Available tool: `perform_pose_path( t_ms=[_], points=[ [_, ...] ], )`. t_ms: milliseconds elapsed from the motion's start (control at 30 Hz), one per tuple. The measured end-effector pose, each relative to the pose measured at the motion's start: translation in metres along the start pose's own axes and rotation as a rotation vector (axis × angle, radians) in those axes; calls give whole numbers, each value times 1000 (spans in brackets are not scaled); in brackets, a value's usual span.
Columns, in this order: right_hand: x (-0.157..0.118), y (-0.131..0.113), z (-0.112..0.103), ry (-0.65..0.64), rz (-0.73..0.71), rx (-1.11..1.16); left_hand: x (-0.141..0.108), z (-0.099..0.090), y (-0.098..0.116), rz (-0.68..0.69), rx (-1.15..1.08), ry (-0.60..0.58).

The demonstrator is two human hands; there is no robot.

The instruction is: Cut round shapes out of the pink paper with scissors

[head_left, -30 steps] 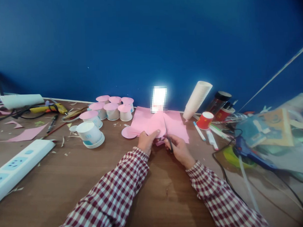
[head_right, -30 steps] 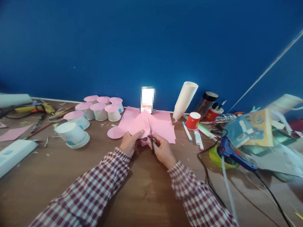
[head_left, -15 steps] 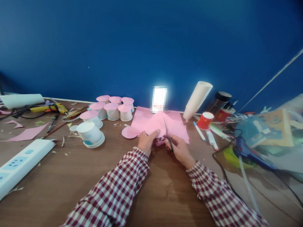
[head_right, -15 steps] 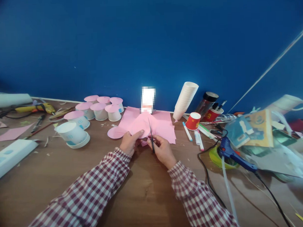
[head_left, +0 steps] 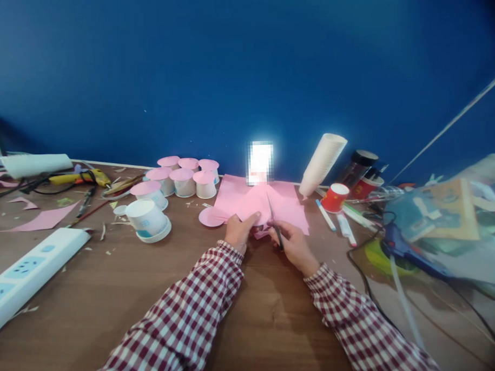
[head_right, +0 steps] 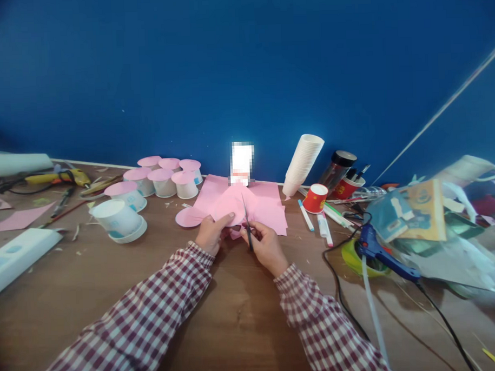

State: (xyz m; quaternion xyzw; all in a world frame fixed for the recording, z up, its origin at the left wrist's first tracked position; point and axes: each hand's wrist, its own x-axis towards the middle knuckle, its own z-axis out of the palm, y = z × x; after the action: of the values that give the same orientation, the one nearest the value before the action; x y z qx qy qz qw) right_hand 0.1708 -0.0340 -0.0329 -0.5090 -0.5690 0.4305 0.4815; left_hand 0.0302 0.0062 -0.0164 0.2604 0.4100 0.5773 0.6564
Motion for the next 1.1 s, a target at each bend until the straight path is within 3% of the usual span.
perform_pose_path(
  t_ms=[1100],
  points=[
    [0, -2, 1, -6, -18, -15, 7, -6, -10, 39, 69, -58]
  ],
)
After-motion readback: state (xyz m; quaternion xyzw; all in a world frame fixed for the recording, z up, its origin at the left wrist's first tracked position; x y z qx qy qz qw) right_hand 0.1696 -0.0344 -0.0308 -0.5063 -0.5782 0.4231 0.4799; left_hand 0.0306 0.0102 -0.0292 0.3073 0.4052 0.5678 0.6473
